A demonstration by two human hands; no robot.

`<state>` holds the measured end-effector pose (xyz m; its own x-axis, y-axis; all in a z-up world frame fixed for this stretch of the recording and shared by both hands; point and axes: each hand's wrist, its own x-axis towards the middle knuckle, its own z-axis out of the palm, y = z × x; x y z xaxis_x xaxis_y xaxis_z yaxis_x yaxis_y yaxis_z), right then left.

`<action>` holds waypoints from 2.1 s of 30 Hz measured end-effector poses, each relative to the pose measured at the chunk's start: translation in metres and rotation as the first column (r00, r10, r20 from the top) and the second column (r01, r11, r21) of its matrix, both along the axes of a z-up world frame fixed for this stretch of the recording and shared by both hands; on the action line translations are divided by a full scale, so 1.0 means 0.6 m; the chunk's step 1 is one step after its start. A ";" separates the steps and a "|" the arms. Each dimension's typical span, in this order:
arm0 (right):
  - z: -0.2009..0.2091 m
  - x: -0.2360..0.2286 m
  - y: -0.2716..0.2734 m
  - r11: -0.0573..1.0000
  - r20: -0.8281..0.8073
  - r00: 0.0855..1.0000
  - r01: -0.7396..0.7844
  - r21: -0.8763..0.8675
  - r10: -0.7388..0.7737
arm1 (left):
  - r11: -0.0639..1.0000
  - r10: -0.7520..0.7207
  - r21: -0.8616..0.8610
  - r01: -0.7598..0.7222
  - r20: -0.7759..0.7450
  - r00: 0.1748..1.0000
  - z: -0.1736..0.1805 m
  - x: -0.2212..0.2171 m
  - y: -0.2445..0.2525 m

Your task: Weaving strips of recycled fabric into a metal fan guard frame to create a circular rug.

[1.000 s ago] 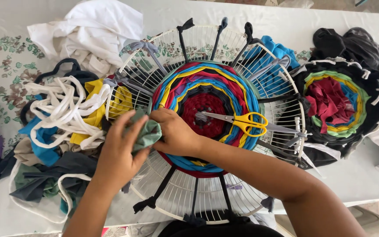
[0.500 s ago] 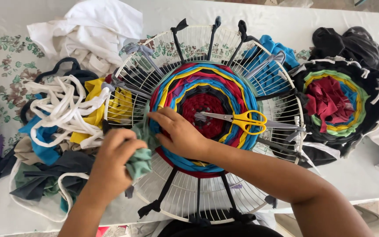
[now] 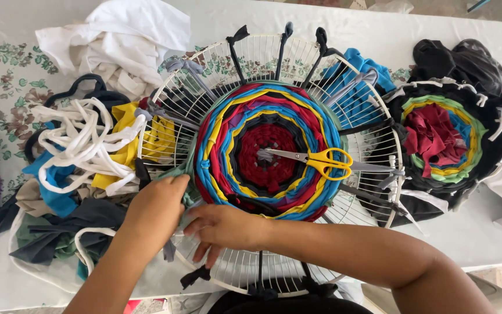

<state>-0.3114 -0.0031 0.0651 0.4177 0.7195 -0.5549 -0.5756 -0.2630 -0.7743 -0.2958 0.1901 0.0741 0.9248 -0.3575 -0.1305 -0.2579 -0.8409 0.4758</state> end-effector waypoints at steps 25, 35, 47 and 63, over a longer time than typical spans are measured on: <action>-0.019 -0.036 -0.031 0.911 0.931 0.287 0.278 -0.304 0.224 | 0.829 0.108 -0.459 -0.319 -0.429 0.897 -0.046 -0.006 -0.025; 0.107 0.008 -0.148 0.915 0.944 -0.238 0.384 -0.126 0.230 | 0.775 0.290 -0.550 -0.311 -0.126 0.949 -0.014 0.014 -0.025; 0.112 0.018 -0.144 0.997 0.999 -0.014 0.069 -0.045 0.046 | 0.949 -0.197 -0.311 0.048 -0.469 0.861 -0.065 0.055 0.004; 0.020 0.071 -0.227 0.960 0.909 0.417 0.263 -0.098 -0.021 | 0.973 -0.210 0.171 0.154 0.390 0.897 0.025 0.006 -0.017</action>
<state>-0.2689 -0.1394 0.0771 0.8460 0.5265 0.0837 0.3647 -0.4571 -0.8112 -0.2922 0.1796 0.0890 0.8283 -0.5303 0.1812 -0.5583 -0.8085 0.1862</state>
